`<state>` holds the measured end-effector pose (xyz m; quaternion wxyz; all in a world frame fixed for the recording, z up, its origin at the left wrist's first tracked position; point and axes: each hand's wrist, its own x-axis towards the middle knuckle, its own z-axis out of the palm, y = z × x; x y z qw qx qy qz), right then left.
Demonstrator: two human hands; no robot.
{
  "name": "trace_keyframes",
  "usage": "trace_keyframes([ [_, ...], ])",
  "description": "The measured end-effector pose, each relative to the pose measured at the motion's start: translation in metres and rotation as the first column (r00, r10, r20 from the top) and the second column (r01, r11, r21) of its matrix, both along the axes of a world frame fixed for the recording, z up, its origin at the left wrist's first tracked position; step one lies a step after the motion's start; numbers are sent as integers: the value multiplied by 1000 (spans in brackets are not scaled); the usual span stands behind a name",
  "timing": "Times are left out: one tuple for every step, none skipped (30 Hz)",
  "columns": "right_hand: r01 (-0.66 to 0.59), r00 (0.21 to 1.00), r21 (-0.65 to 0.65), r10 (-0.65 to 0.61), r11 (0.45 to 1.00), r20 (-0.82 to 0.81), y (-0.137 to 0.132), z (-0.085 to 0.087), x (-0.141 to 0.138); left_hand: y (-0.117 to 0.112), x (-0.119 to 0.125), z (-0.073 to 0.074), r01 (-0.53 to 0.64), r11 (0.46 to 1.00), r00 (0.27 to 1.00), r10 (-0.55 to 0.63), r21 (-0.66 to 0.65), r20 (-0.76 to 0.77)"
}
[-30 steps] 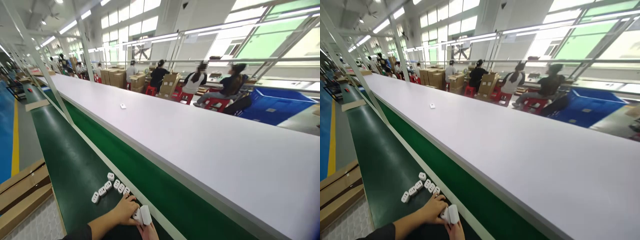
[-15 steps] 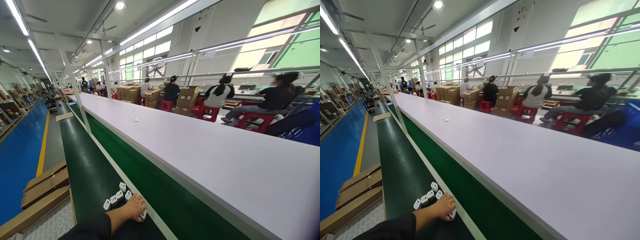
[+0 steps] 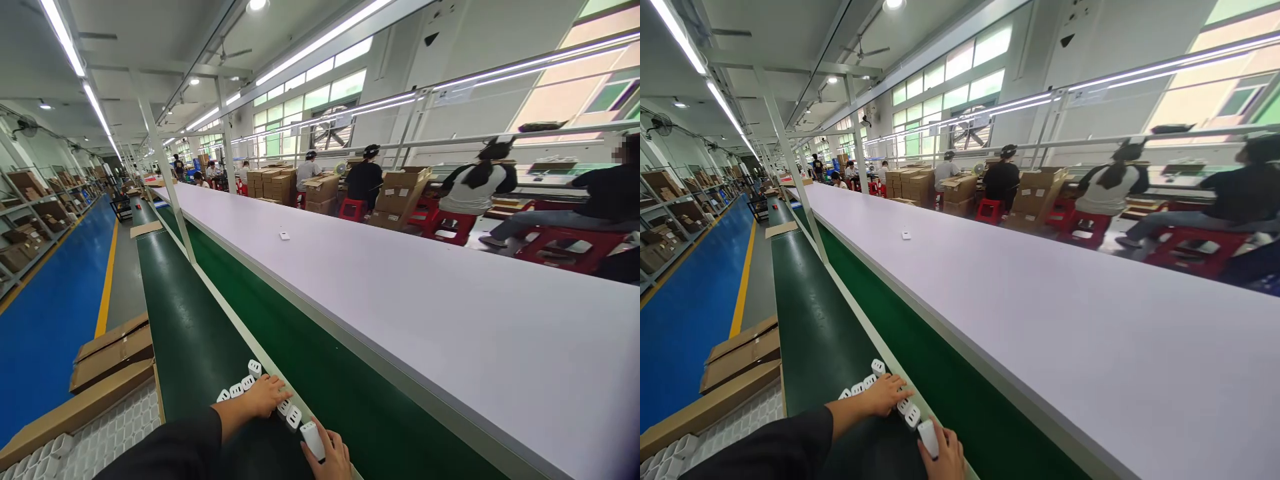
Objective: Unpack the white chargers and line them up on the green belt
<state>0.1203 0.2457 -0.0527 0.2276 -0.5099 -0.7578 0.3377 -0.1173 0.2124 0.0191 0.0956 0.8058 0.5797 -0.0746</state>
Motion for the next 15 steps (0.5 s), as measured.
trace_keyframes([
  [-19,1000,-23,19,1000,4,2,-4,-1,0,-2,0,7,1000,1000,-7,2,-1],
  [-35,999,-45,35,998,3,2,-8,-2,1,-4,0,15,1000,1000,-15,2,-2],
  [-50,999,-61,50,997,-9,2,-11,-4,2,-6,0,25,1000,1000,-25,-1,-3],
  [-62,998,-71,60,996,-35,1,-14,-6,3,-8,0,35,999,999,-35,-4,-5],
  [-71,995,-76,66,995,-74,-1,-17,-10,4,-10,-1,45,999,999,-45,-8,-6],
  [-79,990,-80,69,994,-121,-3,-19,-14,5,-12,-1,55,998,998,-56,-12,-8],
  [-82,983,-85,66,993,-169,-5,-20,-19,7,-13,-1,67,998,998,-67,-15,-10],
  [-81,976,-94,60,992,-210,-7,-21,-25,8,-14,-1,79,997,997,-79,-20,-12],
  [-75,970,-111,47,991,-237,-9,-21,-30,9,-16,0,91,996,996,-91,-24,-14],
  [-71,967,-133,35,989,-253,-11,-20,-34,10,-17,1,101,995,995,-101,-29,-18],
  [-64,966,-158,22,985,-257,-12,-18,-37,11,-18,3,109,994,994,-109,-33,-23],
  [-50,969,-184,3,982,-248,-14,-13,-39,11,-20,7,116,993,993,-117,-36,-28],
  [-24,973,-203,-24,979,-230,-17,-4,-42,11,-23,11,124,992,992,-125,-37,-32],
  [11,976,-211,-56,977,-211,-21,8,-44,10,-26,17,131,991,991,-133,-35,-34],
  [36,976,-202,-78,979,-205,-27,26,-46,10,-30,24,139,990,990,-140,-30,-33],
])
